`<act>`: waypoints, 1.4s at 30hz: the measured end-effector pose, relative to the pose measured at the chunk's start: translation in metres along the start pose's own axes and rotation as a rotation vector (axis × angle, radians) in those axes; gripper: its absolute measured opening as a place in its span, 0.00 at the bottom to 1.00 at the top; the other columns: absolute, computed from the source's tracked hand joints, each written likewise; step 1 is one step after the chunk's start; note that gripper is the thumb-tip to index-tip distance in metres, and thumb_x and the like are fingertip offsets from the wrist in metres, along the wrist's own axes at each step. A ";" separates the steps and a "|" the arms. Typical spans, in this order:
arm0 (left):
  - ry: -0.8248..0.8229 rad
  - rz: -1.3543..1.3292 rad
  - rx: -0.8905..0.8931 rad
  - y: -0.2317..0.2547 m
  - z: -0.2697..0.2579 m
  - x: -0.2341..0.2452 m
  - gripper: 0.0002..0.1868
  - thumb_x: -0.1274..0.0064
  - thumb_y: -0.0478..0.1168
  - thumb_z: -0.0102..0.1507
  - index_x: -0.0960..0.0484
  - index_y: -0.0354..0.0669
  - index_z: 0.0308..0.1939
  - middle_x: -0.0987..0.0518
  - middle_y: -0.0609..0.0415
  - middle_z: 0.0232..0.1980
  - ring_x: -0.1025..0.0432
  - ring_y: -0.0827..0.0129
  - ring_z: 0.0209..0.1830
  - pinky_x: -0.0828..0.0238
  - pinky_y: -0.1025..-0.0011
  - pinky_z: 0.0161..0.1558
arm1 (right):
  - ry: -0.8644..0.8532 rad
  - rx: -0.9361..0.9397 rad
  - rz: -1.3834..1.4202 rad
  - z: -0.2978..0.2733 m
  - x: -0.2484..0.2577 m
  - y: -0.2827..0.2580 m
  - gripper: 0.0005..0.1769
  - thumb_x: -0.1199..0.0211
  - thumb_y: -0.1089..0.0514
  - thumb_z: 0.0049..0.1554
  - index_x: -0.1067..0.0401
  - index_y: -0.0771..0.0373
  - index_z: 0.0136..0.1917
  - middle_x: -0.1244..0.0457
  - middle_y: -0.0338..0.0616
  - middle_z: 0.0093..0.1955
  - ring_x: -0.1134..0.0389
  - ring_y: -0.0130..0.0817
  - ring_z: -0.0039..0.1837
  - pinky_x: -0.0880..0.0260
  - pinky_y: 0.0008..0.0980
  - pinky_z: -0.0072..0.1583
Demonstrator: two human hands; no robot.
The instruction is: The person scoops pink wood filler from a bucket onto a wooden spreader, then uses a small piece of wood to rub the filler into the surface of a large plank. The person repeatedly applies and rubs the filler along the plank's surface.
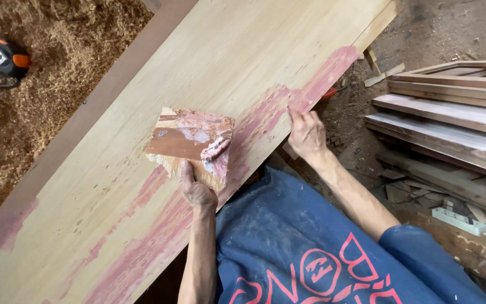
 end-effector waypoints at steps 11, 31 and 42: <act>-0.039 0.071 -0.110 0.026 -0.008 -0.005 0.24 0.56 0.44 0.74 0.26 0.22 0.62 0.21 0.44 0.59 0.25 0.65 0.57 0.28 0.66 0.60 | 0.083 -0.315 0.089 0.064 0.040 0.130 0.14 0.42 0.63 0.63 0.25 0.74 0.58 0.33 0.61 0.46 0.33 0.42 0.42 0.28 0.38 0.41; -0.032 0.186 -0.082 -0.028 0.017 -0.102 0.21 0.55 0.43 0.74 0.24 0.25 0.59 0.20 0.47 0.57 0.25 0.68 0.56 0.29 0.67 0.60 | 0.240 0.066 0.052 0.124 0.040 0.242 0.22 0.52 0.63 0.70 0.34 0.68 0.75 0.36 0.63 0.71 0.34 0.59 0.71 0.33 0.48 0.71; -0.038 0.198 -0.050 -0.056 0.013 -0.144 0.22 0.55 0.44 0.72 0.24 0.26 0.60 0.20 0.46 0.59 0.25 0.67 0.57 0.29 0.67 0.60 | 0.077 -0.155 0.036 0.112 0.064 0.250 0.20 0.48 0.69 0.64 0.30 0.71 0.68 0.32 0.64 0.60 0.31 0.53 0.59 0.31 0.50 0.63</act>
Point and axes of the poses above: each hand's wrist, its own z-axis towards the middle knuckle, its own x-axis out of the back of the hand, y = z × x, the point moved 4 cm from there along z, towards the middle knuckle
